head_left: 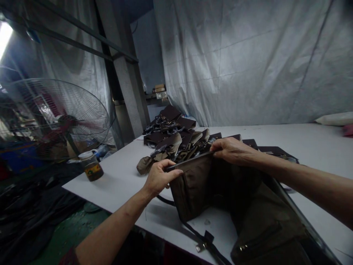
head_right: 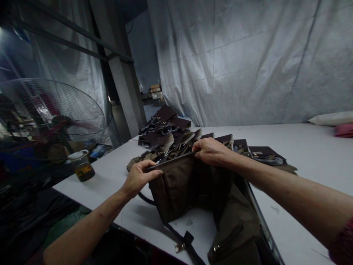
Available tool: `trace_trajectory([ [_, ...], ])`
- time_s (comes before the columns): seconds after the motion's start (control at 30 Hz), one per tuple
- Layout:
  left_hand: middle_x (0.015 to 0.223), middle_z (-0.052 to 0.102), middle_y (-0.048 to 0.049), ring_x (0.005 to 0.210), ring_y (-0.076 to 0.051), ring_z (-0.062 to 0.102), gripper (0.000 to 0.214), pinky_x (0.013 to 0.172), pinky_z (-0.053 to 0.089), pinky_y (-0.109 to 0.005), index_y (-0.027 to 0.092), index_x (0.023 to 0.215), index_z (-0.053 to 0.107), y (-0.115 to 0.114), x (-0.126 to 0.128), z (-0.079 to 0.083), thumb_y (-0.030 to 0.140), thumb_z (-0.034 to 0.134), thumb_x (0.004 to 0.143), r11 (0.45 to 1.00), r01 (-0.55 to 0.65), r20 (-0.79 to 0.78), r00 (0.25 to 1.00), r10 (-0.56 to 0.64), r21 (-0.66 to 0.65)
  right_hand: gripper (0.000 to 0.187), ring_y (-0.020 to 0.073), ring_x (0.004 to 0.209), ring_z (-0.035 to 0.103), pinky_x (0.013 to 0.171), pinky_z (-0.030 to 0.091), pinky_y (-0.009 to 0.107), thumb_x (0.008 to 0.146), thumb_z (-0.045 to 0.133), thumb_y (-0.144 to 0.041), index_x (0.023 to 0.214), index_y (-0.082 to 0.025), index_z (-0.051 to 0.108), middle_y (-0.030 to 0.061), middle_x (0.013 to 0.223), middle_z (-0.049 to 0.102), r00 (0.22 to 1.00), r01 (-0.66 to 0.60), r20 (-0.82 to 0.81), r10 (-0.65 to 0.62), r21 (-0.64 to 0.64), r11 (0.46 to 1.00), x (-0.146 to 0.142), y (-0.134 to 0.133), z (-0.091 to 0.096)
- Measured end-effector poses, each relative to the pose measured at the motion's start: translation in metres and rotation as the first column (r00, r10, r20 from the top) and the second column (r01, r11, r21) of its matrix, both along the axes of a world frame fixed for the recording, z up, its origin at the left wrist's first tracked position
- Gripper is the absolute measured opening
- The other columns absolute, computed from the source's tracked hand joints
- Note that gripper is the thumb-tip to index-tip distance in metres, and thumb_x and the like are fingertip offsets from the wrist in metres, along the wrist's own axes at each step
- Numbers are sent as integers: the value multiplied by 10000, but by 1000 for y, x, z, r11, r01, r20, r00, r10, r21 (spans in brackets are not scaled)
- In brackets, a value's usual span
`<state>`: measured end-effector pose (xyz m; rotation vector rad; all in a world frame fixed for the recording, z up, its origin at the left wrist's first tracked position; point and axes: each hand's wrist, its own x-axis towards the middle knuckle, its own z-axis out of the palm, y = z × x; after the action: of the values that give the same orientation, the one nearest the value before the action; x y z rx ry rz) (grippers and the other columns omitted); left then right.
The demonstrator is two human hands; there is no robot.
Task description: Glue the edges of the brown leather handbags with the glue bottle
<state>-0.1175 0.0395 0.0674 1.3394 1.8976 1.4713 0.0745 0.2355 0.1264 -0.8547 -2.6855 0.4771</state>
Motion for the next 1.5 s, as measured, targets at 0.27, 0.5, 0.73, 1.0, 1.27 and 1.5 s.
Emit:
trace_trajectory([
  [0.27,772,716,-30,708,-161,612,275,675,468,-253,154,863,764,-2,2,-9,402,759,745,993,-2,38,999,-2,118,162,166,693,618,627,412,246,767,616,-104,796,-195,747,-5,721,688,1000,2,-16,-2,4,1000,2,2,-2],
  [0.5,667,677,-9,639,-146,587,214,624,464,-247,151,739,741,-1,16,-7,365,736,722,978,-105,101,991,88,182,169,170,707,619,637,412,250,777,614,-108,808,-195,756,2,737,694,1000,15,-14,-15,2,1000,7,-3,-2],
  [0.73,574,588,29,504,-112,507,286,472,381,-214,171,729,678,-3,14,-1,451,700,780,997,-51,-42,998,53,52,172,162,694,607,599,393,237,768,626,-136,837,-208,767,-4,732,684,999,30,-22,-31,-6,1000,12,-8,2],
  [1.0,647,663,9,589,-133,559,266,541,381,-222,170,724,725,17,8,33,429,688,773,989,37,-334,939,-84,-143,185,159,679,590,593,386,237,757,613,-120,837,-183,767,11,735,669,999,-1,-48,2,11,1000,16,-10,4],
  [1.27,581,565,31,582,-126,508,221,527,333,-225,164,657,661,39,17,56,358,648,761,945,132,-513,813,-276,-299,194,183,726,599,622,394,255,746,621,-107,854,-167,770,40,778,681,997,-28,-67,29,16,999,26,-9,5],
  [1.5,755,707,-8,702,-162,621,249,589,395,-229,183,844,743,80,42,66,412,674,773,912,295,-510,759,-405,-284,121,194,789,618,689,408,266,763,665,-150,827,-172,765,37,797,688,983,-146,-115,146,12,989,23,-12,0],
])
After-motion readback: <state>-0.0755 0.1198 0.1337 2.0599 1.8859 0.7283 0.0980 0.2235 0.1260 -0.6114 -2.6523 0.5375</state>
